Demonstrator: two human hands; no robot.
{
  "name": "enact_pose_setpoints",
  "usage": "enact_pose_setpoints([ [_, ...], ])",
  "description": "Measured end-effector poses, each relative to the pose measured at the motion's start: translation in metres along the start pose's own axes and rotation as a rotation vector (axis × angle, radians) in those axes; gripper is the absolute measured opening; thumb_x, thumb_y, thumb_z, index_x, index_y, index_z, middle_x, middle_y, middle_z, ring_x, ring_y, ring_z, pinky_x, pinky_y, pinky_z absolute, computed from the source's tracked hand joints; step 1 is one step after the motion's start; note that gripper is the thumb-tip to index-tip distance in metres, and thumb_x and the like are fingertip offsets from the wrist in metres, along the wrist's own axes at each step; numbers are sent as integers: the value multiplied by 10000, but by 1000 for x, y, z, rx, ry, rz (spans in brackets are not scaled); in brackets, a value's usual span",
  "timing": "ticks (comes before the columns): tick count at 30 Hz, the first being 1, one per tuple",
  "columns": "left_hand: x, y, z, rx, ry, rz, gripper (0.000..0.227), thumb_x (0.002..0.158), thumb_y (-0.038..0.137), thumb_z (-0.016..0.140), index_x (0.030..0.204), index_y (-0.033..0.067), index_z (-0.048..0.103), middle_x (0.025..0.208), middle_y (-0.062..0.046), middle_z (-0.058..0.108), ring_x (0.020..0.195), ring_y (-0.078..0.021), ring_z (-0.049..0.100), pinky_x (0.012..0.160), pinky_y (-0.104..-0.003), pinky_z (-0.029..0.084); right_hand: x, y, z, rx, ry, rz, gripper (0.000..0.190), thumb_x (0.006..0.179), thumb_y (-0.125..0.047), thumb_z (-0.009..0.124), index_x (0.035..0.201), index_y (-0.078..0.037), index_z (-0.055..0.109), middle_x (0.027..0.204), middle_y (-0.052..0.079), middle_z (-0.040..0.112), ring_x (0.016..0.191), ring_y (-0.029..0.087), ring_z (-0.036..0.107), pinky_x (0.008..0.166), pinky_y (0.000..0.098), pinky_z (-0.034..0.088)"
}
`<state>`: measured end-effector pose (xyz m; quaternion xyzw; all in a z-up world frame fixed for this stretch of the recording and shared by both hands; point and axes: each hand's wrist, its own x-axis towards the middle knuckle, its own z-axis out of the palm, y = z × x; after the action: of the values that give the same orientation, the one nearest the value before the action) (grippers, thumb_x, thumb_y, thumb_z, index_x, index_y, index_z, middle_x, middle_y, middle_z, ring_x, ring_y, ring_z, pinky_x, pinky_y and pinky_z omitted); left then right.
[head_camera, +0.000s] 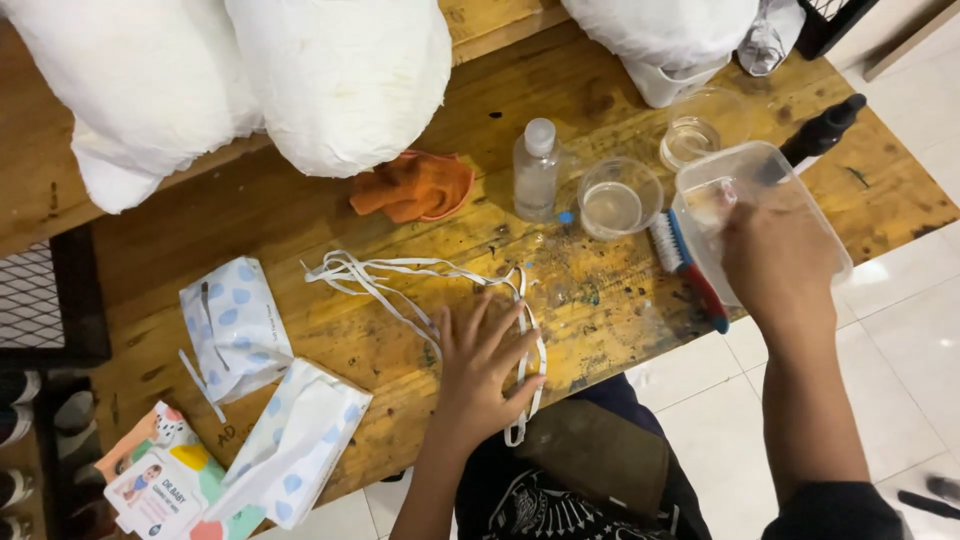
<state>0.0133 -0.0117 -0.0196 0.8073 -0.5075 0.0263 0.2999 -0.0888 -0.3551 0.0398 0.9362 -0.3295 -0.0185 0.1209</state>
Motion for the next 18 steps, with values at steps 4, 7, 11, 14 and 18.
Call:
enact_pose_setpoints([
  [4,-3,0,-1,-36,7,-14,570,833,436,808,1338,244,628,1554,6,462,1505,-350,310,1208,-749,67,-6,-4,-11,73,-82,9,389,1112,-271,480,872,-147,760,716,118,714,740,370,696,530,423,465],
  [7,-3,1,-4,-60,32,-1,620,827,399,823,1379,251,582,1511,3,527,1478,-304,361,1229,-724,67,-33,0,-28,139,106,26,170,976,-196,610,1039,-193,768,993,145,764,849,412,740,582,475,509],
  [11,-4,1,-7,-152,67,30,526,860,342,814,1331,194,632,1432,15,621,1422,-299,485,1220,-753,70,-86,7,-23,63,436,56,82,1159,-258,768,1222,-284,814,1085,-22,789,860,244,745,618,344,497],
  [14,-3,3,-11,-203,40,33,480,893,256,791,1335,167,624,1350,16,677,1369,-316,538,1238,-695,15,-106,7,-11,-30,397,96,157,1305,-267,612,1193,-281,721,1043,-2,680,745,298,677,583,408,460],
  [18,-4,2,-7,-197,38,54,552,854,239,834,1349,156,605,1297,-25,694,1356,-305,539,1224,-716,57,-128,10,-8,-102,257,87,145,1163,-311,678,1288,-344,742,1004,-68,691,734,221,715,550,344,501],
])
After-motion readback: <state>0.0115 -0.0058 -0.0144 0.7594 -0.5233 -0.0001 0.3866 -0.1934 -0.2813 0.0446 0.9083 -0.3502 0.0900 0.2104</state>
